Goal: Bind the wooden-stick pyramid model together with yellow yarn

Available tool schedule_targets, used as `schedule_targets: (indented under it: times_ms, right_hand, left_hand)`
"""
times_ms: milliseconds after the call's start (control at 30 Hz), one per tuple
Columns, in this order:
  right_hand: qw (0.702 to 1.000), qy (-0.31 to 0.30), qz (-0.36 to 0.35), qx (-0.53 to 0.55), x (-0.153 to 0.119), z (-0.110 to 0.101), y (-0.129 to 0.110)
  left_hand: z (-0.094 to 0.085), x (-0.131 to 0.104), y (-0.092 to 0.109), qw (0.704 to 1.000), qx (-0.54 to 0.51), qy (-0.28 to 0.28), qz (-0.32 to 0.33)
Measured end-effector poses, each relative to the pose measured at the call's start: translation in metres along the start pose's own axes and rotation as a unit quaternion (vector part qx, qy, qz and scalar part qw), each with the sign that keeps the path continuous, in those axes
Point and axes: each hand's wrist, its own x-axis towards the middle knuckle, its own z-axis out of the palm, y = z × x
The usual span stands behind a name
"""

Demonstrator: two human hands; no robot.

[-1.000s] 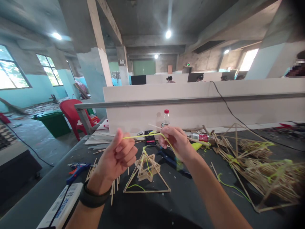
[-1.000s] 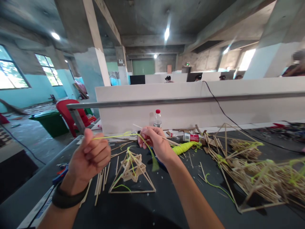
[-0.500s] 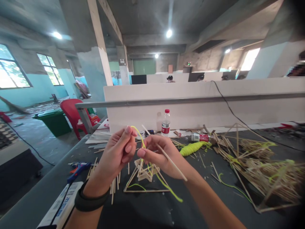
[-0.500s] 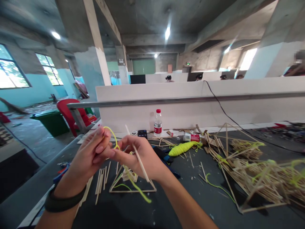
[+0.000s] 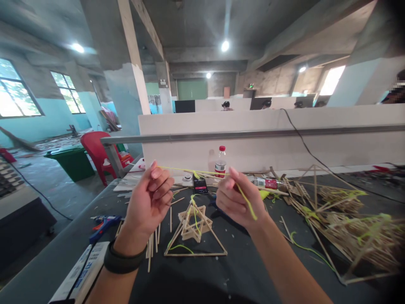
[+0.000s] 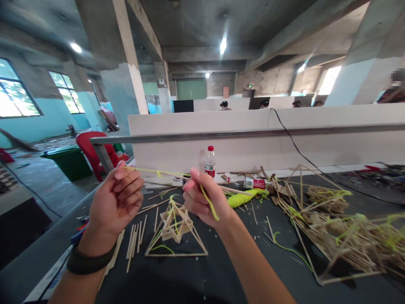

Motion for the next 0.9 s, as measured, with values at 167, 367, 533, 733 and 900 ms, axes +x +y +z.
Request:
schedule_targets:
  times_ms: [167, 367, 533, 733, 900]
  right_hand:
    - [0.997, 0.076, -0.013, 0.027, 0.006, 0.008, 0.0]
    - [0.994, 0.105, -0.037, 0.007, 0.006, 0.02, 0.006]
    - [0.981, 0.148, -0.038, -0.122, 0.0, 0.029, 0.007]
    - [0.904, 0.12, -0.055, -0.406, -0.005, 0.034, 0.014]
    - [0.751, 0.186, -0.183, -0.606, -0.004, 0.024, 0.01]
  left_hand:
    - [0.001, -0.003, -0.003, 0.998, -0.031, -0.017, 0.051]
    - [0.003, -0.008, -0.006, 0.993, -0.034, -0.02, 0.114]
    - [0.008, -0.006, -0.011, 0.963, 0.157, 0.061, 0.21]
    - [-0.007, -0.009, -0.022, 0.729, 0.517, 0.155, 0.421]
    - [-0.03, 0.001, -0.016, 0.617, 0.637, 0.067, 0.457]
